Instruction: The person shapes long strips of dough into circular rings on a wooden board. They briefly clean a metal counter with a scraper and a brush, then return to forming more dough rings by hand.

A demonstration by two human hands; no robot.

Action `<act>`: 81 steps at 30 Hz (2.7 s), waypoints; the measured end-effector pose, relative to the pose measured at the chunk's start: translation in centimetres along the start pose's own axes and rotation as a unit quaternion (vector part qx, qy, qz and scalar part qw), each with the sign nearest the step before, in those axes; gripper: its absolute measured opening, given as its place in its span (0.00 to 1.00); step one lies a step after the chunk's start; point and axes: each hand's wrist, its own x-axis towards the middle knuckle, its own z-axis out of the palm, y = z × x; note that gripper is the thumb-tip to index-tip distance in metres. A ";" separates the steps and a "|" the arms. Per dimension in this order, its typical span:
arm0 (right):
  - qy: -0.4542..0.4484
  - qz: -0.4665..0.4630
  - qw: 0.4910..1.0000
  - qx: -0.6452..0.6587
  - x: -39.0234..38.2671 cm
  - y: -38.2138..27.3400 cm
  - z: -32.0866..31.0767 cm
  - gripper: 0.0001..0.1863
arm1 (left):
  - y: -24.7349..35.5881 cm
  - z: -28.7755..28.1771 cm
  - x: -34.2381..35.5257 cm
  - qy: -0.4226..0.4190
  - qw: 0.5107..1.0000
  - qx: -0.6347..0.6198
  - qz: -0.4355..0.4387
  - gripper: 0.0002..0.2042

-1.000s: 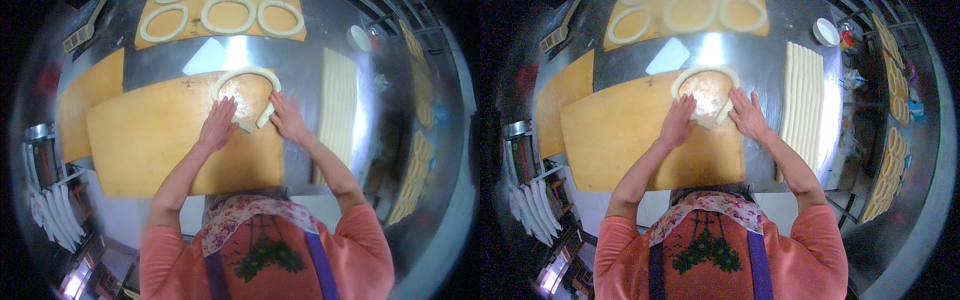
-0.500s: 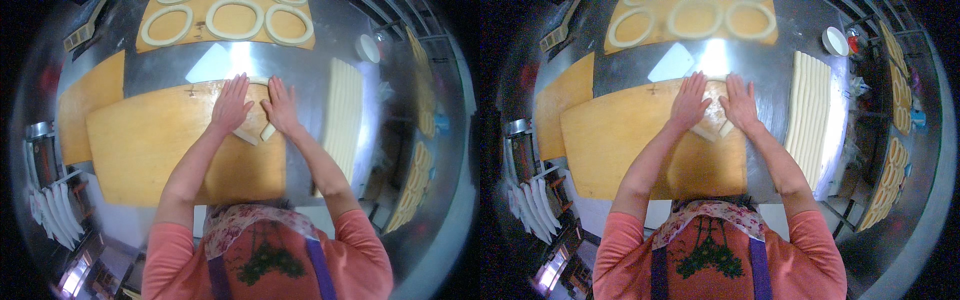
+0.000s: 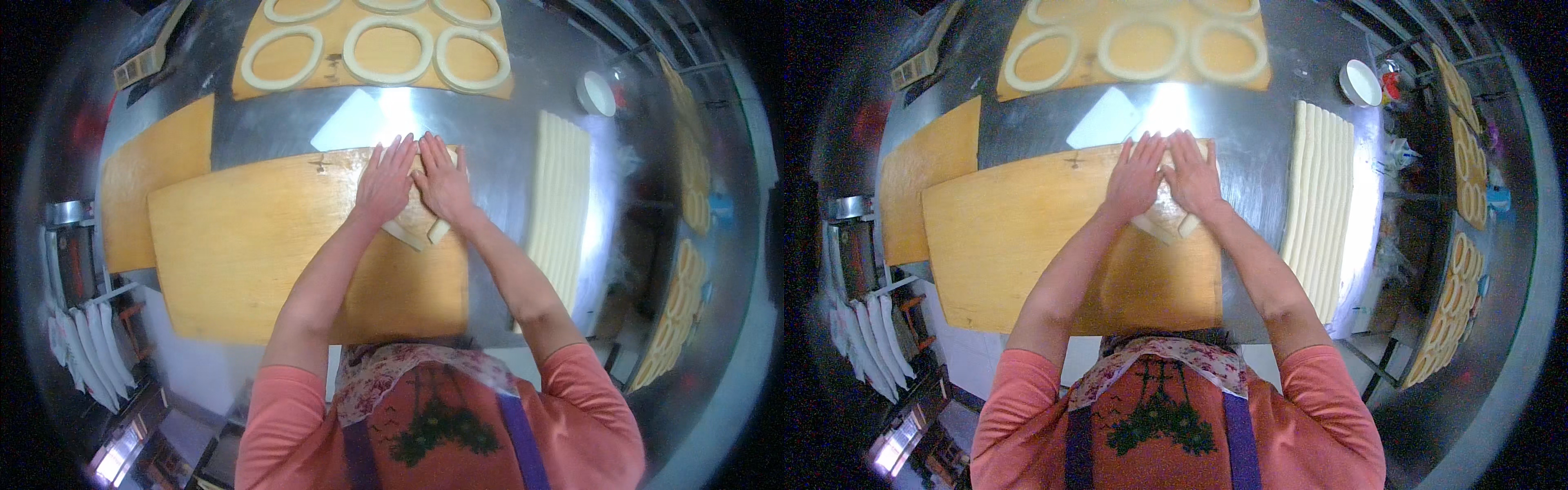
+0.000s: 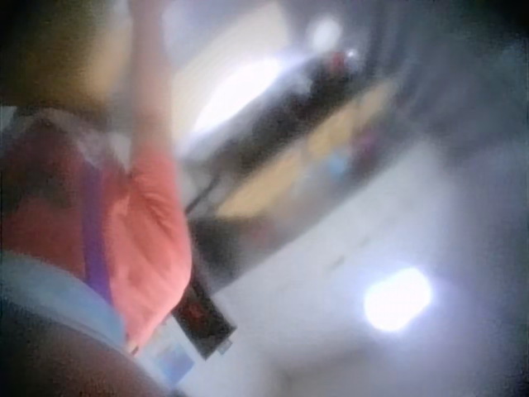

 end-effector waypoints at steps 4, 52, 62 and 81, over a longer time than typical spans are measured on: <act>-0.030 -0.045 0.996 0.078 -1.4 0.9 -2.6 0.34 | 0.0 -2.2 -1.3 0.043 0.995 -0.084 0.014 0.29; -0.086 -0.065 0.953 0.284 -9.9 1.6 -5.4 0.16 | 6.4 3.4 -8.9 0.032 0.969 -0.244 0.001 0.14; -0.162 -0.068 0.945 0.277 -7.2 3.0 -5.2 0.11 | 6.8 2.3 -8.8 0.077 0.977 -0.198 0.021 0.11; 0.036 -0.068 0.972 0.221 -10.3 -0.2 -3.0 0.09 | 4.7 1.5 -9.1 0.064 0.973 -0.217 0.039 0.08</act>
